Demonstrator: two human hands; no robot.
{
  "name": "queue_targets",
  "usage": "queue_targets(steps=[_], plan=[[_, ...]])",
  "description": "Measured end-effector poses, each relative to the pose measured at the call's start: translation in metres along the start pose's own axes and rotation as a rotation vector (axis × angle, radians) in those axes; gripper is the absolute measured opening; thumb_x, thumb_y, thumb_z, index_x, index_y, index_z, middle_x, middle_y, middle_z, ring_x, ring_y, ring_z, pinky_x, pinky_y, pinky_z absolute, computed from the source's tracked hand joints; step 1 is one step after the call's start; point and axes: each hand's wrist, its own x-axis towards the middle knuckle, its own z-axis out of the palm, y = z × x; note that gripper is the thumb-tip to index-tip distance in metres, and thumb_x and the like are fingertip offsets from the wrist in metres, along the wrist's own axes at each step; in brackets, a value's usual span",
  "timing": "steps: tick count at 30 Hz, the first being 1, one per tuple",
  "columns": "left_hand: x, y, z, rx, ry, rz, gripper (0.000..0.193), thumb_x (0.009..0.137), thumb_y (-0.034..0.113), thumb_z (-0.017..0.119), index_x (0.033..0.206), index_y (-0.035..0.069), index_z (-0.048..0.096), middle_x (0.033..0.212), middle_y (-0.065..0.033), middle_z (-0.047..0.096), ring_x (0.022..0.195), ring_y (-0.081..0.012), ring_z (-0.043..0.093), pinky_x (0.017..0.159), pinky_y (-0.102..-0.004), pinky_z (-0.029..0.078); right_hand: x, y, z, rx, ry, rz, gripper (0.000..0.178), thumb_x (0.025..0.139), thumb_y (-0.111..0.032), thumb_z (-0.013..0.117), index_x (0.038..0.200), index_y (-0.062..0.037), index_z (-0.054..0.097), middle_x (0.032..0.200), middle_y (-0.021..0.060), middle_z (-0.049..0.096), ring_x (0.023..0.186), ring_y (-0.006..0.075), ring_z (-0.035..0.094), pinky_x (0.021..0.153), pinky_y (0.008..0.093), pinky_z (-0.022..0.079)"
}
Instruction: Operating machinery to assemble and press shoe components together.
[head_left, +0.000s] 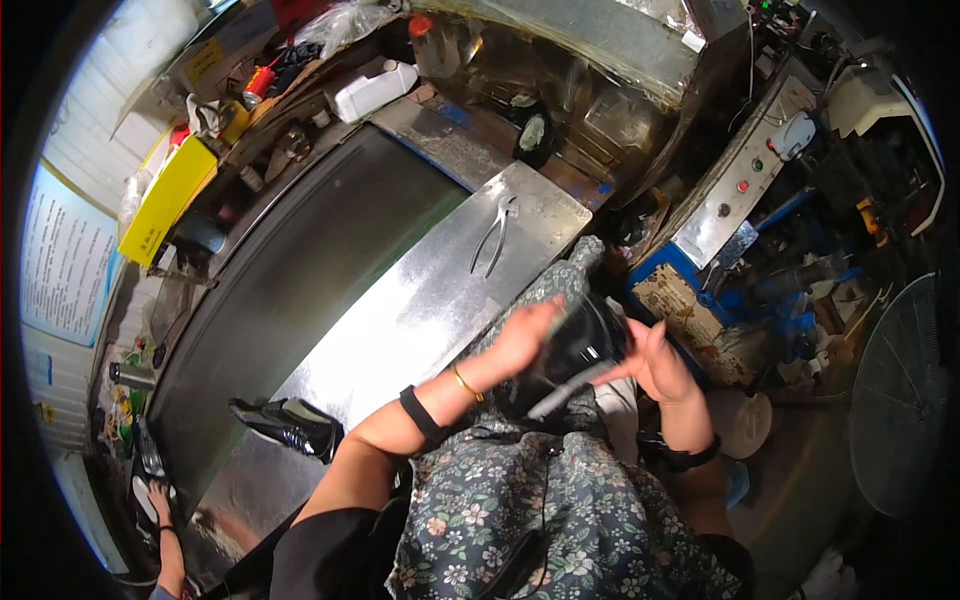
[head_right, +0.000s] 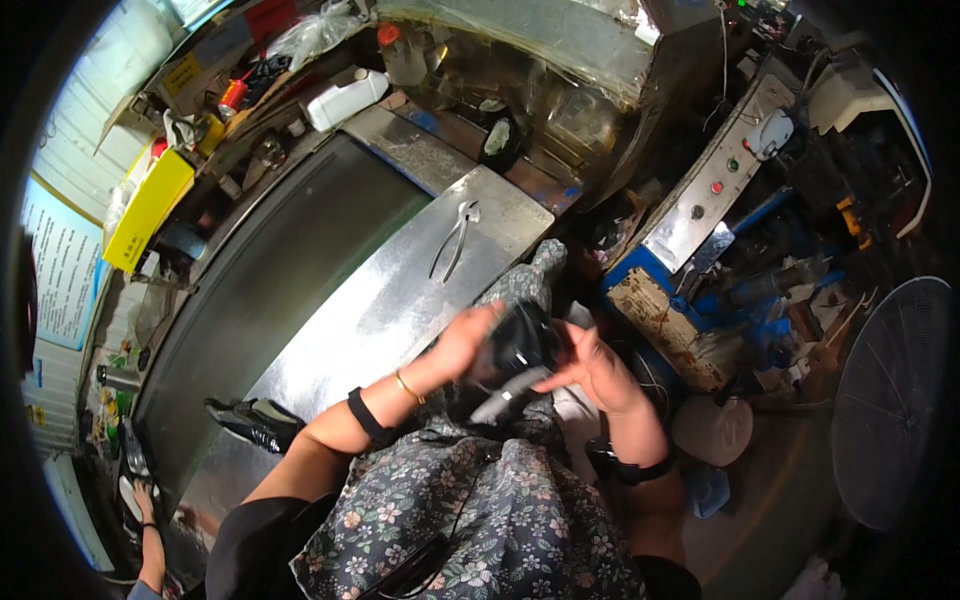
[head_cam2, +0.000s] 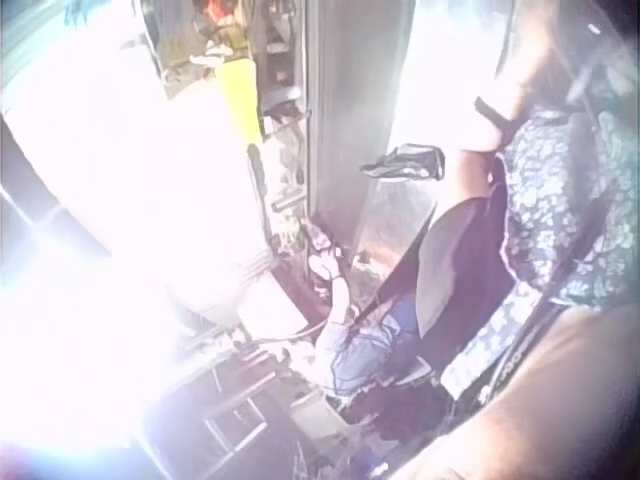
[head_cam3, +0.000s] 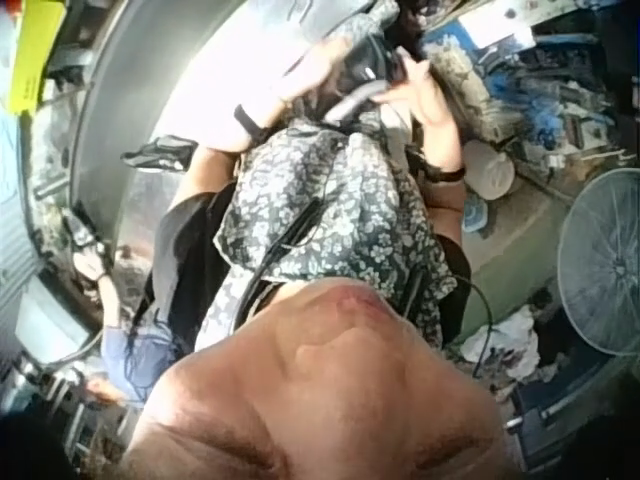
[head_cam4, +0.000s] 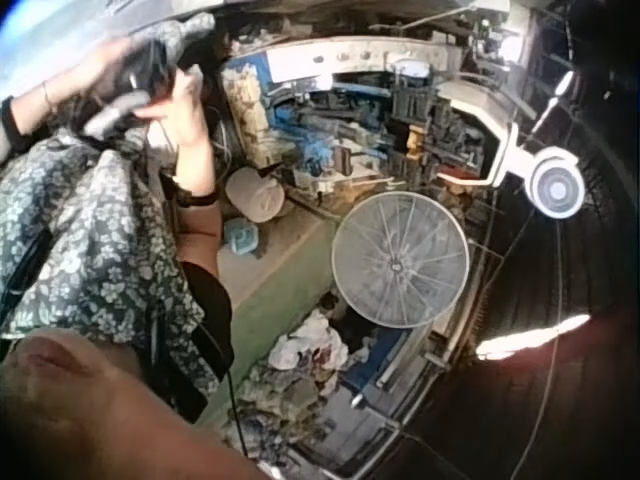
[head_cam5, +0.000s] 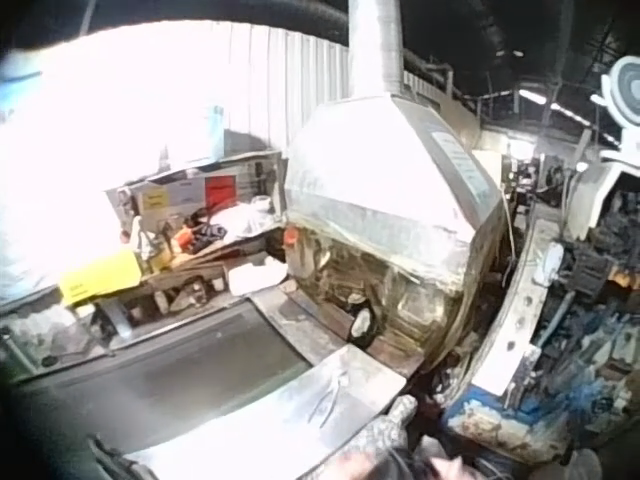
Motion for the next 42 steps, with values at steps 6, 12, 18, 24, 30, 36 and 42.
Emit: queue_targets(steps=[6,12,18,24,30,36,42], plan=[[-0.036,-0.008,0.012,0.478,-0.207,0.621,0.061,0.094,0.034,0.063,0.141,0.001,0.04,0.138,-0.0239,0.047,0.128,-0.0388,0.048,0.107,-0.0413,0.039,-0.046,-0.014,-0.009,-0.075,0.232,0.254,0.056,0.084,-0.018,0.059,0.133,0.0068,0.049,0.123,0.017,0.061,0.114,0.023,0.061,0.098,0.035,0.048],[-0.088,-0.038,-0.16,0.563,0.359,0.327,0.038,0.087,0.017,0.072,0.12,0.0,0.061,0.121,-0.0198,0.063,0.112,-0.0322,0.061,0.097,-0.0406,0.048,-0.064,0.036,-0.055,0.156,0.447,-0.172,0.052,0.085,-0.032,0.057,0.124,0.0026,0.056,0.118,0.0189,0.064,0.108,0.0282,0.064,0.093,0.0492,0.053],[-0.277,-0.07,-0.347,1.172,0.458,-0.58,0.092,0.064,0.049,0.085,0.138,0.005,0.051,0.141,-0.0182,0.051,0.14,-0.0373,0.035,0.115,-0.052,0.025,0.142,0.026,-0.099,-0.08,0.834,-0.601,0.043,0.088,-0.017,0.067,0.126,-0.0017,0.052,0.118,0.0094,0.059,0.108,0.0191,0.057,0.095,0.0339,0.047],[-0.36,-0.132,-0.392,1.731,0.308,-0.676,0.116,0.043,0.048,0.092,0.143,0.016,0.042,0.135,-0.0133,0.056,0.139,-0.0336,0.037,0.116,-0.0518,0.024,0.274,0.058,-0.139,-0.914,0.688,-0.388,0.045,0.09,-0.017,0.067,0.128,0.0012,0.053,0.125,0.0108,0.059,0.114,0.0195,0.055,0.098,0.0297,0.043],[-0.307,-0.052,-0.272,1.155,0.333,-0.915,0.102,0.061,0.051,0.087,0.133,-0.006,0.043,0.117,-0.019,0.066,0.111,-0.031,0.064,0.095,-0.0389,0.05,0.166,0.107,-0.034,-0.537,0.222,-0.079,0.026,0.094,-0.008,0.061,0.118,0.0029,0.063,0.108,0.0072,0.069,0.098,0.0124,0.064,0.087,0.0273,0.051],[-0.204,-0.122,-0.186,0.066,0.682,-0.157,0.081,0.078,0.021,0.082,0.138,-0.009,0.036,0.12,-0.0203,0.061,0.104,-0.0259,0.064,0.091,-0.0365,0.053,0.101,0.106,0.002,-0.46,0.2,-0.06,0.028,0.096,-0.011,0.062,0.12,0.0046,0.062,0.108,0.0082,0.069,0.095,0.0149,0.065,0.085,0.027,0.052],[-0.117,-0.005,-0.073,0.339,0.158,0.266,0.102,0.077,0.022,0.083,0.151,-0.005,0.019,0.135,-0.0192,0.053,0.123,-0.0262,0.053,0.105,-0.0346,0.041,0.098,-0.006,0.071,-0.876,0.365,-0.705,0.041,0.088,-0.022,0.073,0.119,0.0023,0.062,0.113,0.0169,0.068,0.098,0.0267,0.068,0.086,0.0338,0.053]])
